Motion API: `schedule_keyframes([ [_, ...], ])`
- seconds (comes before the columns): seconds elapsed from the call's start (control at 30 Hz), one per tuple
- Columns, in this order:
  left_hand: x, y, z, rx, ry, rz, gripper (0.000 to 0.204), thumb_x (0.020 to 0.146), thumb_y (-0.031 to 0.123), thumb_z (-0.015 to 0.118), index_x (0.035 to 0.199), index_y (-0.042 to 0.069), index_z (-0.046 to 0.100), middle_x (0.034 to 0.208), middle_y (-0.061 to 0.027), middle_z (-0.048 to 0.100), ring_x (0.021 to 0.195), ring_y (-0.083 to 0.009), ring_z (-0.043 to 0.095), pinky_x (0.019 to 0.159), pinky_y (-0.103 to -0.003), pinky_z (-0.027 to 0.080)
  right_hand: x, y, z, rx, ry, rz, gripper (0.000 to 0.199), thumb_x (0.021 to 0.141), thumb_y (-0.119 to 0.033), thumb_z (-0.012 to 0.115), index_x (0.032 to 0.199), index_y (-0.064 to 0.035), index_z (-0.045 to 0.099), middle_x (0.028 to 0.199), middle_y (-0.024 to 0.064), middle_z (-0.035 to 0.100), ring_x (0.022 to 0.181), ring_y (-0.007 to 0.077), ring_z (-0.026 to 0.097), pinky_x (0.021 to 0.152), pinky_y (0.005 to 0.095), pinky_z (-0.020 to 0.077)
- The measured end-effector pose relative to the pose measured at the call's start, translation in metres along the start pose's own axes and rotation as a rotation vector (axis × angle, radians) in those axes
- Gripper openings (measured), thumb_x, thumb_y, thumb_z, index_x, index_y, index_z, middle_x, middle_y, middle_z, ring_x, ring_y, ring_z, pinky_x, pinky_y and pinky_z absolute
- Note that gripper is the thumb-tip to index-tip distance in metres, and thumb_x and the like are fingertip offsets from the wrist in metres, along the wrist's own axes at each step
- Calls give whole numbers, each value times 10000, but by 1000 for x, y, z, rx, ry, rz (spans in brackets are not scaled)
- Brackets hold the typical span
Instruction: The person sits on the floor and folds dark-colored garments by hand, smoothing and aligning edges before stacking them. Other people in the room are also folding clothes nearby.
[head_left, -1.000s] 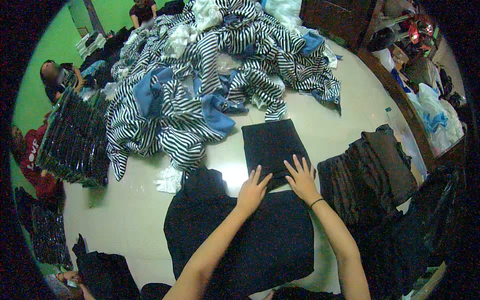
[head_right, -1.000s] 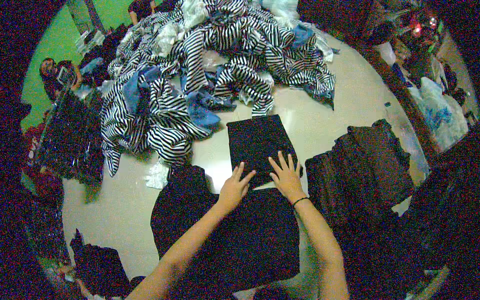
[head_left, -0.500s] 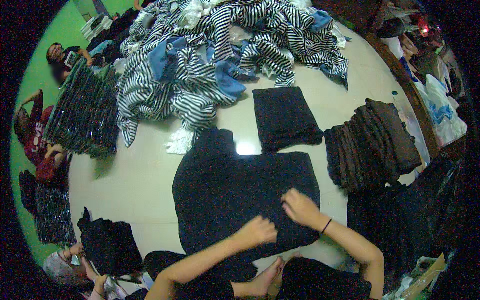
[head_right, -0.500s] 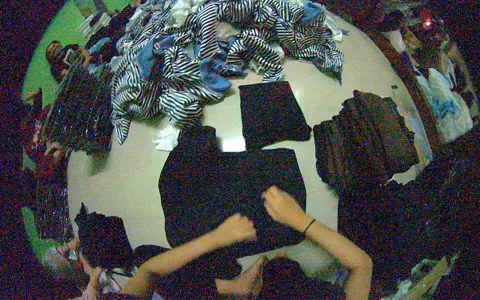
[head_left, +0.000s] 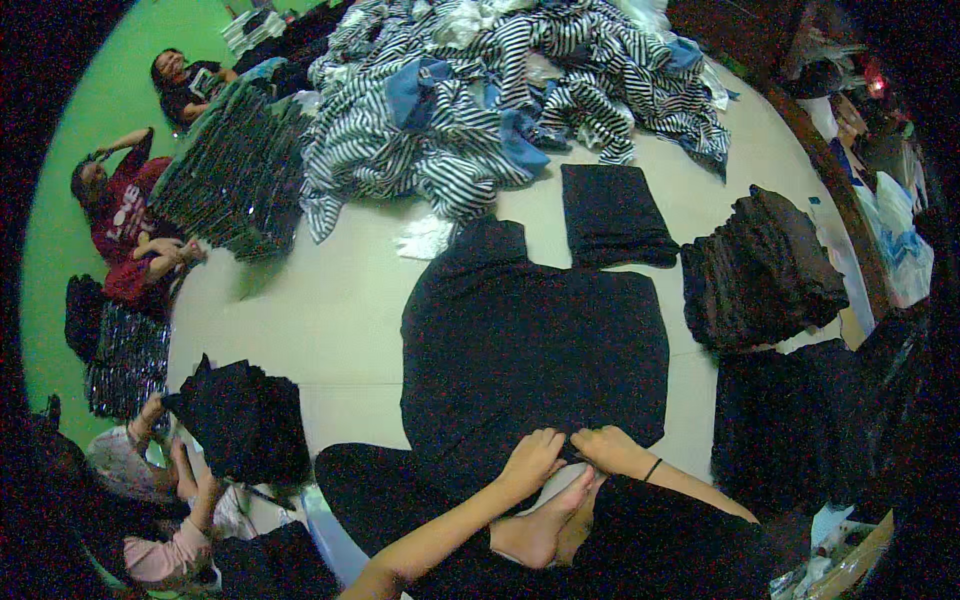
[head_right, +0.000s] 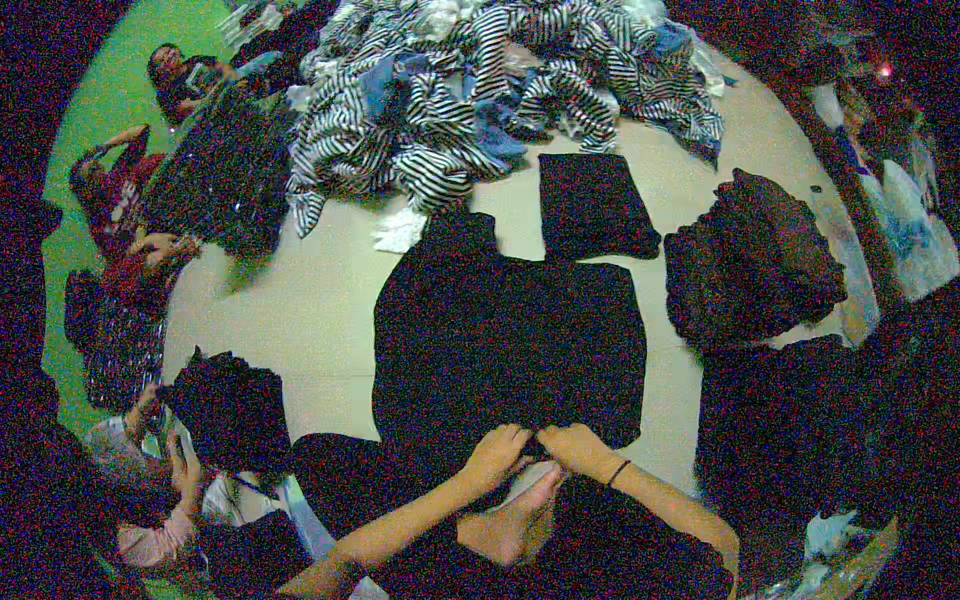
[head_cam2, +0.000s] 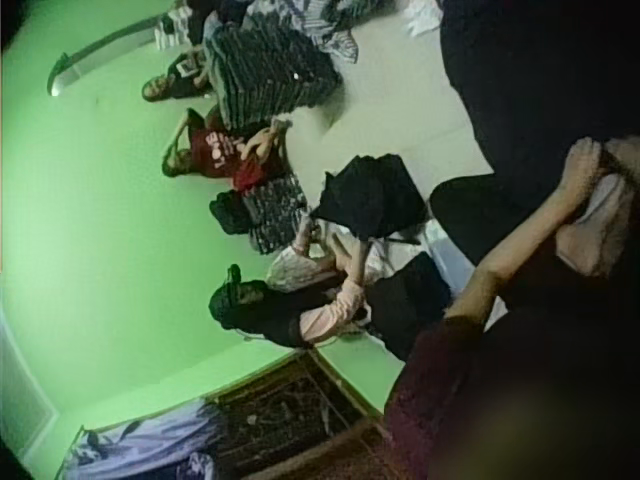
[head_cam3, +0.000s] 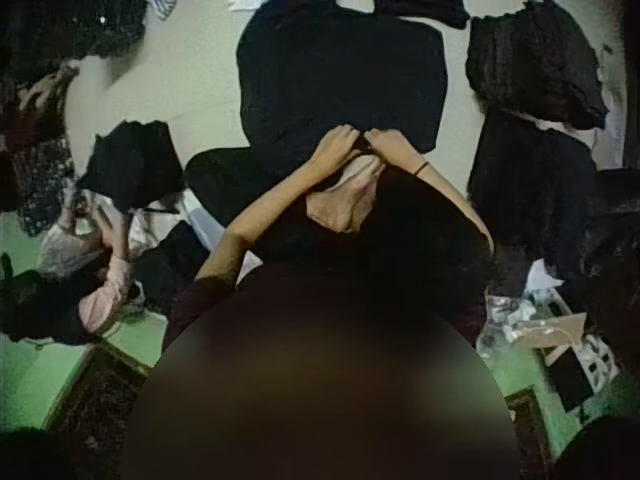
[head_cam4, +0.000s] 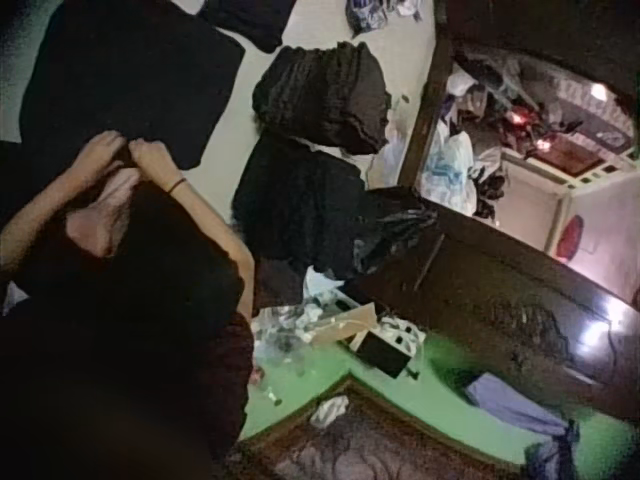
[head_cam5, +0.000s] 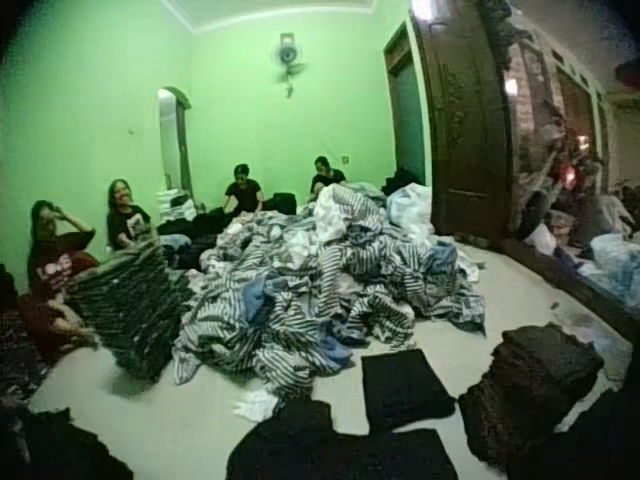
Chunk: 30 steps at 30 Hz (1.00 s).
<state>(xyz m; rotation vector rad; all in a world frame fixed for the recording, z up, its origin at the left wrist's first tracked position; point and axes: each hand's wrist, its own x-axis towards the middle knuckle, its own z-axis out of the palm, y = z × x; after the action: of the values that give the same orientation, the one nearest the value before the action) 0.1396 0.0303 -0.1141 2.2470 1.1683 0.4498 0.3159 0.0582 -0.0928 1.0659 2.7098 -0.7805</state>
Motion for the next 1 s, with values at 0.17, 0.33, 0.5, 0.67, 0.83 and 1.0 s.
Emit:
schedule_keyframes([
  [0.17, 2, 9, -6, 69, -27, -17, 292, 681, 133, 557, 936, 19, 471, 885, -152, 493, 797, -311, 488, 683, -383, 419, -9, -3, -23, 71, 91, -44, 178, 689, -180, 550, 833, -80, 518, 761, 106, 548, 679, 291, 574, 563, 407, 468],
  [0.33, 4, 21, -8, -20, 101, -3, 220, 700, 95, 522, 907, 26, 495, 864, -144, 518, 785, -307, 504, 676, -370, 429, -14, -12, -27, -109, 342, 77, 158, 690, -140, 518, 835, -89, 482, 775, 78, 506, 728, 250, 536, 572, 356, 456],
  [0.5, -12, 19, -26, 321, 235, -200, 205, 676, 67, 508, 877, 39, 483, 934, -127, 499, 828, -271, 488, 654, -361, 412, -32, 7, -31, -155, 491, 278, 145, 665, -53, 483, 809, -67, 471, 741, 96, 506, 727, 264, 527, 600, 363, 443],
  [0.67, -57, 24, -79, 322, 332, -498, 331, 574, -62, 534, 884, 26, 457, 964, -144, 469, 877, -325, 467, 696, -399, 426, -60, 33, -41, -186, 585, 398, 198, 589, -13, 518, 781, -53, 492, 764, 113, 518, 743, 294, 509, 642, 391, 424],
  [0.83, -85, 18, -140, 125, 172, -529, 316, 573, -57, 538, 863, 50, 474, 811, -125, 513, 816, -314, 522, 666, -389, 445, -74, 60, -46, 243, 369, 634, 245, 605, -48, 532, 844, -52, 589, 825, 131, 578, 803, 298, 538, 735, 353, 435],
  [1.0, -38, -39, -157, -68, 756, -505, 199, 715, 2, 513, 913, -14, 506, 890, -129, 556, 800, -261, 546, 710, -326, 431, -65, 94, -47, 580, 496, 726, 262, 667, -76, 563, 914, 12, 580, 897, 105, 600, 793, 198, 570, 724, 268, 435],
])
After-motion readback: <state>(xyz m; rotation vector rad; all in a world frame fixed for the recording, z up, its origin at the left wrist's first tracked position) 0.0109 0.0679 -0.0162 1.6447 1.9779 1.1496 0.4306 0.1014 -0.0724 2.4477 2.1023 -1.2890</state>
